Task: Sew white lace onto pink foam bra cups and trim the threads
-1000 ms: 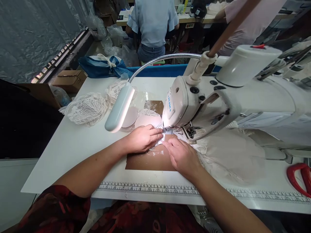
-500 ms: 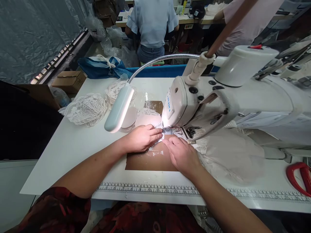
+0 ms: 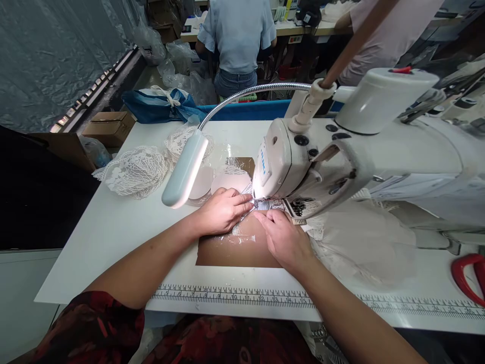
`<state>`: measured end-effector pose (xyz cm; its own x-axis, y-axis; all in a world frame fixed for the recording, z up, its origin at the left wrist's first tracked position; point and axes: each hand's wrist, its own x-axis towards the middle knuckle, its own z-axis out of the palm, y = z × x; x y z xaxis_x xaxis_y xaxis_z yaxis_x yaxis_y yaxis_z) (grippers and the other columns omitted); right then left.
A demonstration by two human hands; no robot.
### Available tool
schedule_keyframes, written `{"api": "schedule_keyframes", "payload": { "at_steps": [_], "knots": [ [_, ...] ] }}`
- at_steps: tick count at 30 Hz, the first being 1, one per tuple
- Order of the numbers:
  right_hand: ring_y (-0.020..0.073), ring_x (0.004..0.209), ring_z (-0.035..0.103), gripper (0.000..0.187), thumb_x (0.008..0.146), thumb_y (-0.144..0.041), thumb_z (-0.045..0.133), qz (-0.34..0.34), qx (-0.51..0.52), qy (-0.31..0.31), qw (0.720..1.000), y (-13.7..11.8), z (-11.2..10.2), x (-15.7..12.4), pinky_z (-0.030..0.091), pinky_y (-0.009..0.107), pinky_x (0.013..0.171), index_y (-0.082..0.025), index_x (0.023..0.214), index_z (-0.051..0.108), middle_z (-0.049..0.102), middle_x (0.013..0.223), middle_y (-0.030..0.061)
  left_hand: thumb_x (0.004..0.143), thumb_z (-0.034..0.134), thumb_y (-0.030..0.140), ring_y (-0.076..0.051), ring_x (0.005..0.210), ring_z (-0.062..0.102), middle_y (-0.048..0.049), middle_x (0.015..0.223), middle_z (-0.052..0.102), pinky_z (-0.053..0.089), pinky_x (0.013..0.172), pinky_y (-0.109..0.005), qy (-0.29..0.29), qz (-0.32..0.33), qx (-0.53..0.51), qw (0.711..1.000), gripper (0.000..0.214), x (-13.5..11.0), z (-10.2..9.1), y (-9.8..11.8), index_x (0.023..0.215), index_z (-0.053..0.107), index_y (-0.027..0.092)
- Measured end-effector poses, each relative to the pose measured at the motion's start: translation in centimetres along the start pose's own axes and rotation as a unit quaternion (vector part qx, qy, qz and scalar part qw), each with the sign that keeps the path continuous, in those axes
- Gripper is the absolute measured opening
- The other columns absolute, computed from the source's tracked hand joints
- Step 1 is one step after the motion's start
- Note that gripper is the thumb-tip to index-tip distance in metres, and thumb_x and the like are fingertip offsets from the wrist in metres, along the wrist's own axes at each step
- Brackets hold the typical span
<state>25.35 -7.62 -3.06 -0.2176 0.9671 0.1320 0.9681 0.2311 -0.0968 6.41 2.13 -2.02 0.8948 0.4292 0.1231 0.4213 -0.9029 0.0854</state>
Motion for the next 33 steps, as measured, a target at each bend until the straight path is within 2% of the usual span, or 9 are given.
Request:
{"api": "schedule_keyframes", "payload": {
  "at_steps": [5,9,13,16,19,24,26,28,33],
  "knots": [
    [0.0188,0.078,0.052,0.052,0.083,-0.005,0.043,0.01,0.02,-0.011,1.0,0.1,0.1,-0.2,0.034,0.029,0.061,-0.028,0.127,0.059,0.065,0.1,0.0055,0.096,0.037,0.03,-0.026,0.1,0.05,-0.0142,0.113,0.062,0.037,0.082,-0.039,0.014,-0.006,-0.007,1.0,0.038,-0.1,0.2,-0.2,0.126,0.057,0.018],
    [0.0178,0.076,0.051,0.052,0.082,-0.005,0.043,0.012,0.028,-0.023,0.999,0.1,-0.1,-0.2,0.033,0.028,0.059,-0.028,0.126,0.059,0.064,0.095,0.0043,0.095,0.039,0.029,-0.029,0.115,0.045,-0.0127,0.124,0.058,0.035,0.093,-0.043,0.032,-0.002,-0.005,0.999,0.037,-0.1,0.3,-0.3,0.126,0.057,0.019],
    [0.0176,0.078,0.053,0.051,0.082,-0.006,0.043,0.023,0.042,-0.048,0.998,0.0,-0.5,-0.1,0.033,0.028,0.059,-0.027,0.125,0.059,0.064,0.094,0.0034,0.096,0.036,0.033,-0.031,0.122,0.041,-0.0124,0.132,0.053,0.035,0.093,-0.044,0.016,-0.013,0.034,0.999,0.04,-0.1,0.1,-0.1,0.128,0.054,0.017],
    [0.0175,0.082,0.055,0.048,0.085,-0.009,0.04,0.032,0.055,-0.059,0.996,0.0,-0.8,-0.1,0.035,0.027,0.061,-0.027,0.127,0.057,0.065,0.1,0.0037,0.096,0.035,0.041,-0.032,0.116,0.046,-0.0136,0.13,0.054,0.04,0.082,-0.041,-0.017,-0.04,0.062,0.997,0.045,-0.4,-0.6,0.5,0.129,0.051,0.015],
    [0.017,0.084,0.056,0.045,0.089,-0.013,0.038,0.047,0.072,-0.065,0.994,0.0,-1.0,-0.3,0.036,0.026,0.061,-0.027,0.127,0.057,0.064,0.105,0.0039,0.094,0.035,0.054,-0.03,0.102,0.053,-0.0144,0.119,0.059,0.043,0.07,-0.036,-0.049,-0.073,0.062,0.994,0.054,-0.9,-1.8,1.3,0.126,0.053,0.014],
    [0.0184,0.087,0.055,0.043,0.09,-0.014,0.037,0.017,0.078,-0.067,0.994,0.2,-0.7,-0.5,0.038,0.028,0.065,-0.025,0.127,0.057,0.063,0.104,0.0054,0.086,0.044,0.063,-0.024,0.081,0.058,-0.0106,0.097,0.063,0.045,0.068,-0.033,-0.118,-0.06,-0.003,0.991,0.057,-1.7,-3.8,2.6,0.108,0.062,0.014],
    [0.0185,0.085,0.055,0.043,0.089,-0.013,0.037,-0.001,0.075,-0.069,0.995,0.4,-0.5,-0.6,0.038,0.028,0.066,-0.025,0.124,0.059,0.063,0.101,0.0058,0.081,0.055,0.059,-0.024,0.083,0.058,-0.01,0.097,0.062,0.046,0.069,-0.033,-0.136,-0.044,-0.023,0.989,0.05,-1.9,-4.3,3.2,0.103,0.063,0.014],
    [0.0182,0.084,0.054,0.042,0.088,-0.012,0.038,-0.008,0.073,-0.065,0.995,0.4,-0.4,-0.6,0.038,0.028,0.066,-0.024,0.121,0.061,0.062,0.1,0.0059,0.078,0.062,0.047,-0.025,0.088,0.058,-0.01,0.099,0.061,0.047,0.072,-0.034,-0.142,-0.021,-0.033,0.989,0.041,-2.1,-4.5,3.9,0.104,0.062,0.015],
    [0.0175,0.082,0.055,0.039,0.088,-0.012,0.041,0.003,0.077,-0.059,0.995,0.2,-0.7,-0.5,0.041,0.028,0.067,-0.025,0.117,0.063,0.063,0.098,0.0054,0.077,0.053,0.013,-0.023,0.087,0.055,-0.0115,0.1,0.059,0.045,0.067,-0.032,-0.111,0.005,0.002,0.994,0.028,-2.5,-3.0,5.2,0.105,0.059,0.013]
  ]
}}
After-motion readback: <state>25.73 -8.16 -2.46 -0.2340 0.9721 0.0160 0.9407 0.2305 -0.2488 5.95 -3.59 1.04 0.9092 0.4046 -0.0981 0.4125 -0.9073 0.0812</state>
